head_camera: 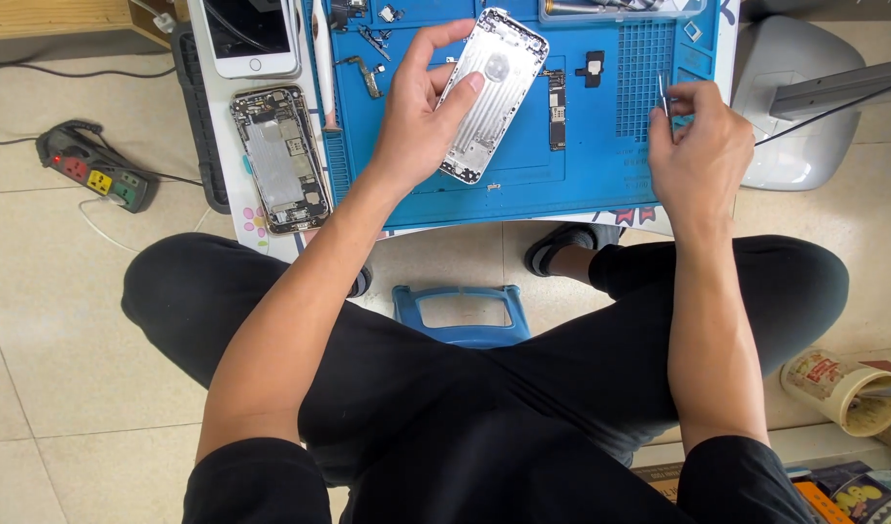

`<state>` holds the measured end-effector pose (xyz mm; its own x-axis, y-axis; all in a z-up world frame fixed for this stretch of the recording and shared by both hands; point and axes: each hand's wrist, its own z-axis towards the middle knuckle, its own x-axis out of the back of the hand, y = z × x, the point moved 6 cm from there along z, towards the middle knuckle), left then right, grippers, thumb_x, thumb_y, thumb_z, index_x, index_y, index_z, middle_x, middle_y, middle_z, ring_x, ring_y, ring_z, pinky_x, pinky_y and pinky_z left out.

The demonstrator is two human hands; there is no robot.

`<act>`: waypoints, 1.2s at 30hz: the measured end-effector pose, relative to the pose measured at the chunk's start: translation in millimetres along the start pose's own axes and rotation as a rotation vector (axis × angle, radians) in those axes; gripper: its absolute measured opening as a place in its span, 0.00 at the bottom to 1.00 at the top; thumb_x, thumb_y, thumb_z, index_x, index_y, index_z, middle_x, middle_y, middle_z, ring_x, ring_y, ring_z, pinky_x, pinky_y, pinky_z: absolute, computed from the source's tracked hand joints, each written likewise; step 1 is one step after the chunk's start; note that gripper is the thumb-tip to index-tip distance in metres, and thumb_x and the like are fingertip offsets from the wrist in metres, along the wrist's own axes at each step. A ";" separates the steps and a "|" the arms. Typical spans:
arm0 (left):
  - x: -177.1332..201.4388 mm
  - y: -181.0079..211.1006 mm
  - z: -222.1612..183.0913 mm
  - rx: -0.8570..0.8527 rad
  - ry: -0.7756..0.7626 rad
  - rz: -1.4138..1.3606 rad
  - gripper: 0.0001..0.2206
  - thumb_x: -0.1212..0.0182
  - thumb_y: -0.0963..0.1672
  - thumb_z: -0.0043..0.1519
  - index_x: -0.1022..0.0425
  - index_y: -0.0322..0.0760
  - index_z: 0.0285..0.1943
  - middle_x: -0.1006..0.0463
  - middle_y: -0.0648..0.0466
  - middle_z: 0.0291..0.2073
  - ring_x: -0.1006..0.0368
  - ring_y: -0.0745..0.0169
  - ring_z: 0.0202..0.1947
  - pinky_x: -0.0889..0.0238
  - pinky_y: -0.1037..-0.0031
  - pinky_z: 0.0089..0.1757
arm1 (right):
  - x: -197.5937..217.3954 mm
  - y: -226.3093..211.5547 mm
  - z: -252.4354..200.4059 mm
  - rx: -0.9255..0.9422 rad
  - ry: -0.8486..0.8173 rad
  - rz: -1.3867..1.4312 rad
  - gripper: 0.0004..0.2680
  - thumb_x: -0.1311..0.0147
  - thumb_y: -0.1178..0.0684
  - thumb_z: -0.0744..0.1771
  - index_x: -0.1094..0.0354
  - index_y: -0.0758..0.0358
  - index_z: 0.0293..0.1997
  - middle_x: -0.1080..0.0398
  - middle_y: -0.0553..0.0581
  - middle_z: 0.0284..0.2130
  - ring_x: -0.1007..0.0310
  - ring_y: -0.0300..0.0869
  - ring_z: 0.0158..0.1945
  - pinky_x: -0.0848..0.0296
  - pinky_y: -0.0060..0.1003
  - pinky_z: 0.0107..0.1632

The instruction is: The person uses tweezers to manipulate small components on a blue work mat, then picks up a disassembled smartphone chassis and cleans its interior with a white brush.

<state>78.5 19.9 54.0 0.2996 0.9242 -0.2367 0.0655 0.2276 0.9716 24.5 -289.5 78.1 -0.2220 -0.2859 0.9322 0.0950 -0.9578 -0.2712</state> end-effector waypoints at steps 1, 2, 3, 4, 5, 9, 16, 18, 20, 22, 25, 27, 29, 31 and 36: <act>0.5 -1.6 0.1 -0.004 0.014 0.000 0.15 0.44 0.42 0.74 0.37 0.46 0.69 0.12 0.43 0.48 0.16 0.61 0.34 0.29 0.76 0.31 | -3.9 2.0 -0.3 0.004 -0.006 -0.066 0.06 0.35 0.58 0.72 0.27 0.65 0.53 0.19 0.55 0.38 0.23 0.46 0.28 0.29 0.47 0.32; 0.1 -3.8 -0.3 -0.007 0.028 -0.003 0.14 0.44 0.43 0.74 0.36 0.44 0.68 0.12 0.44 0.46 0.19 0.65 0.32 0.32 0.77 0.30 | -7.2 4.5 -1.4 0.007 -0.014 -0.134 0.04 0.34 0.56 0.72 0.23 0.63 0.50 0.19 0.53 0.35 0.22 0.48 0.29 0.28 0.47 0.32; -0.8 -5.4 -0.2 -0.004 0.027 -0.004 0.14 0.44 0.43 0.74 0.36 0.44 0.68 0.12 0.44 0.46 0.19 0.65 0.32 0.32 0.77 0.30 | -8.6 4.3 -1.1 0.006 -0.016 -0.135 0.04 0.34 0.56 0.72 0.23 0.63 0.50 0.19 0.53 0.35 0.22 0.48 0.29 0.28 0.47 0.32; -0.6 -6.9 0.1 0.002 0.038 -0.037 0.13 0.44 0.43 0.74 0.36 0.43 0.66 0.12 0.44 0.44 0.17 0.62 0.33 0.29 0.75 0.30 | -11.1 4.5 -0.3 -0.009 -0.030 -0.196 0.04 0.34 0.55 0.71 0.23 0.61 0.48 0.19 0.50 0.34 0.21 0.48 0.30 0.28 0.47 0.31; -0.2 -8.3 0.2 0.009 0.048 -0.070 0.13 0.44 0.44 0.73 0.36 0.41 0.64 0.12 0.43 0.42 0.15 0.59 0.33 0.26 0.72 0.31 | -13.4 4.5 0.4 -0.023 -0.044 -0.257 0.04 0.33 0.54 0.71 0.22 0.58 0.47 0.19 0.48 0.33 0.20 0.48 0.31 0.27 0.47 0.29; 4.5 -16.5 1.6 0.046 0.109 -0.094 0.09 0.46 0.46 0.73 0.34 0.39 0.57 0.21 0.54 0.24 0.44 0.72 0.15 0.56 0.76 0.20 | -13.2 1.1 3.6 -0.035 -0.051 -0.334 0.04 0.30 0.49 0.69 0.20 0.52 0.45 0.21 0.41 0.31 0.20 0.44 0.32 0.30 0.45 0.28; 12.1 -19.1 -0.4 -0.138 0.132 -0.049 0.09 0.51 0.44 0.75 0.36 0.45 0.63 0.24 0.51 0.54 0.28 0.62 0.45 0.37 0.72 0.45 | 3.1 -57.5 10.0 0.189 0.070 -0.039 0.02 0.36 0.56 0.74 0.19 0.62 0.48 0.21 0.55 0.39 0.25 0.46 0.38 0.32 0.41 0.32; 11.3 -22.4 -2.6 -0.137 0.145 0.003 0.11 0.52 0.43 0.75 0.37 0.48 0.66 0.33 0.60 0.59 0.38 0.68 0.43 0.45 0.73 0.46 | 3.8 -90.4 10.8 0.270 0.036 0.257 0.04 0.41 0.62 0.76 0.20 0.71 0.49 0.22 0.62 0.38 0.27 0.45 0.36 0.31 0.39 0.36; 2.1 -27.2 -4.6 -0.128 0.049 -0.199 0.16 0.55 0.38 0.77 0.46 0.51 0.70 0.19 0.42 0.59 0.25 0.61 0.47 0.34 0.72 0.47 | -5.1 -116.8 10.2 0.143 -0.115 0.612 0.10 0.51 0.56 0.76 0.24 0.72 0.57 0.19 0.63 0.41 0.17 0.47 0.44 0.22 0.40 0.47; -2.7 -24.9 -7.3 -0.135 0.050 -0.210 0.20 0.55 0.34 0.75 0.48 0.52 0.70 0.20 0.41 0.61 0.23 0.59 0.49 0.29 0.70 0.50 | -15.5 -124.0 7.8 0.088 -0.130 0.654 0.09 0.49 0.55 0.75 0.25 0.69 0.57 0.20 0.59 0.39 0.20 0.43 0.41 0.26 0.36 0.40; -4.4 -23.4 -12.6 -0.106 0.065 -0.219 0.26 0.51 0.31 0.72 0.51 0.53 0.70 0.23 0.39 0.65 0.19 0.56 0.49 0.23 0.69 0.48 | -26.7 -126.7 6.1 -0.007 -0.140 0.760 0.07 0.42 0.56 0.73 0.25 0.66 0.56 0.22 0.55 0.36 0.25 0.37 0.37 0.30 0.31 0.37; -3.7 -22.7 -16.5 -0.070 0.082 -0.215 0.28 0.49 0.31 0.72 0.53 0.54 0.72 0.24 0.38 0.68 0.16 0.53 0.46 0.22 0.70 0.43 | -29.7 -125.9 8.1 -0.044 -0.139 0.827 0.06 0.39 0.58 0.72 0.25 0.66 0.55 0.22 0.54 0.35 0.26 0.35 0.37 0.29 0.30 0.39; -5.2 -21.4 -20.7 -0.049 0.080 -0.228 0.36 0.44 0.30 0.72 0.58 0.56 0.77 0.22 0.34 0.68 0.11 0.48 0.46 0.18 0.70 0.39 | -30.2 -125.7 10.9 -0.037 -0.155 0.825 0.06 0.38 0.58 0.72 0.24 0.67 0.54 0.22 0.56 0.38 0.25 0.36 0.39 0.28 0.28 0.38; -1.2 -20.0 -22.2 -0.099 0.114 -0.219 0.37 0.39 0.32 0.71 0.57 0.57 0.78 0.21 0.37 0.63 0.15 0.50 0.50 0.18 0.67 0.46 | -20.0 -125.7 19.3 0.060 -0.097 0.715 0.05 0.40 0.61 0.72 0.22 0.68 0.53 0.23 0.58 0.38 0.28 0.39 0.37 0.30 0.31 0.35; 25.5 15.3 -27.5 -0.194 0.258 0.058 0.28 0.34 0.46 0.74 0.51 0.52 0.75 0.27 0.43 0.68 0.21 0.44 0.65 0.21 0.60 0.63 | -5.3 -121.6 29.2 0.292 0.079 0.527 0.05 0.43 0.70 0.73 0.23 0.72 0.49 0.26 0.63 0.40 0.29 0.48 0.41 0.34 0.37 0.35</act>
<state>61.0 55.3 62.6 0.0450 0.9789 -0.1995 -0.1347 0.2038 0.9697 42.5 -170.6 113.1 -0.1425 -0.7317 0.6666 0.4715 -0.6423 -0.6043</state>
